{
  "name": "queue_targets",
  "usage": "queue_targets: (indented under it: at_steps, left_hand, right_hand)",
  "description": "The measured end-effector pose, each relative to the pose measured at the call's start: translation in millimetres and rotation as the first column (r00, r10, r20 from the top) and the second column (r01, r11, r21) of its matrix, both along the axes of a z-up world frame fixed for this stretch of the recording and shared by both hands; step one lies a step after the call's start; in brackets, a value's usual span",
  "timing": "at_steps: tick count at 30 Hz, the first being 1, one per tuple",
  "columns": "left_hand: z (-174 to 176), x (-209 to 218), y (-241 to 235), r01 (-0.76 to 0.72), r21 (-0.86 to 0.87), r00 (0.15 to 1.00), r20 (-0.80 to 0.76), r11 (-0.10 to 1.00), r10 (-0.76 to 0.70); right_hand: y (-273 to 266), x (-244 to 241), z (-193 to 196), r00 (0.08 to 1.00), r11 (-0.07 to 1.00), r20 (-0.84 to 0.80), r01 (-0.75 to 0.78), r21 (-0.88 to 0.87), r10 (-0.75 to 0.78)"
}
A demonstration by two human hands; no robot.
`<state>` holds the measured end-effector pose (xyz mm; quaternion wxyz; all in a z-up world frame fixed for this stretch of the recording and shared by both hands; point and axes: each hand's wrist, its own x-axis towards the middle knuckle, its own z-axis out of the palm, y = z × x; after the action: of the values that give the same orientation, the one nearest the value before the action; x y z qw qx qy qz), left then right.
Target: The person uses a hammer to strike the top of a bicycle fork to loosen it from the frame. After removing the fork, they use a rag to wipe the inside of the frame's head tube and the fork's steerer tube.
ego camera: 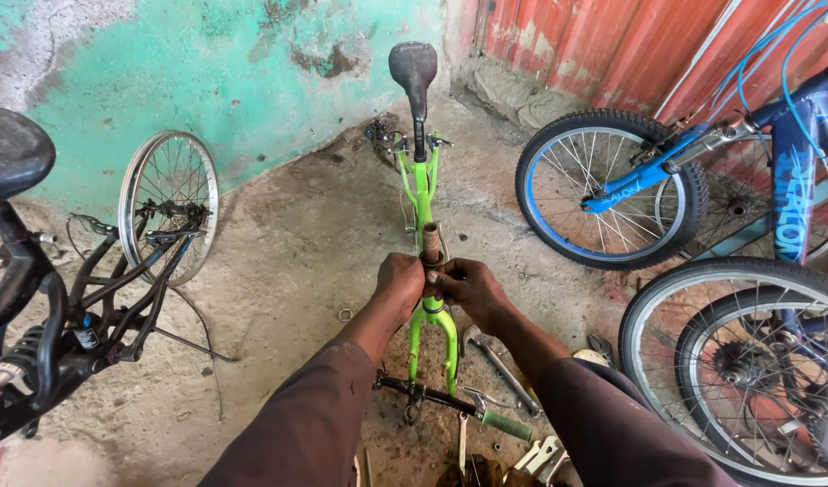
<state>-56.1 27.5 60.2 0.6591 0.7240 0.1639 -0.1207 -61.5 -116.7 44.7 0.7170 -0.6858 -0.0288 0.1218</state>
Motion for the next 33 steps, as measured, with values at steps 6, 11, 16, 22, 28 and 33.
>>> queue_targets:
  at_steps: [6,11,16,22,28,33]
  left_hand:
    - [27,-16,4,0.059,-0.055,0.998,-0.032,0.997,-0.061]
    - [-15,-1,1,-0.016,-0.075,0.996,-0.086,0.997,0.01]
    - [-10,-4,-12,-0.087,-0.232,0.992,-0.109,0.969,0.063]
    - [-15,-1,-14,-0.091,-0.259,0.995,-0.065,0.962,0.076]
    - [3,-11,-14,0.043,0.122,0.999,-0.004,0.992,-0.043]
    - [11,-12,-10,0.127,0.157,0.99,0.035,0.979,-0.134]
  right_hand:
    - [0,5,-15,0.996,0.994,0.031,0.086,-0.068,-0.084]
    - [-2,-6,6,0.971,0.969,-0.214,0.154,0.194,-0.111]
    - [0,2,-3,0.954,0.966,-0.282,0.162,0.201,-0.102]
    - [0,2,-2,0.948,0.961,-0.301,0.173,0.215,-0.103]
    - [0,-3,4,0.961,0.97,-0.26,0.146,0.194,-0.092]
    - [-1,-4,2,0.965,0.973,-0.236,0.16,0.166,-0.118]
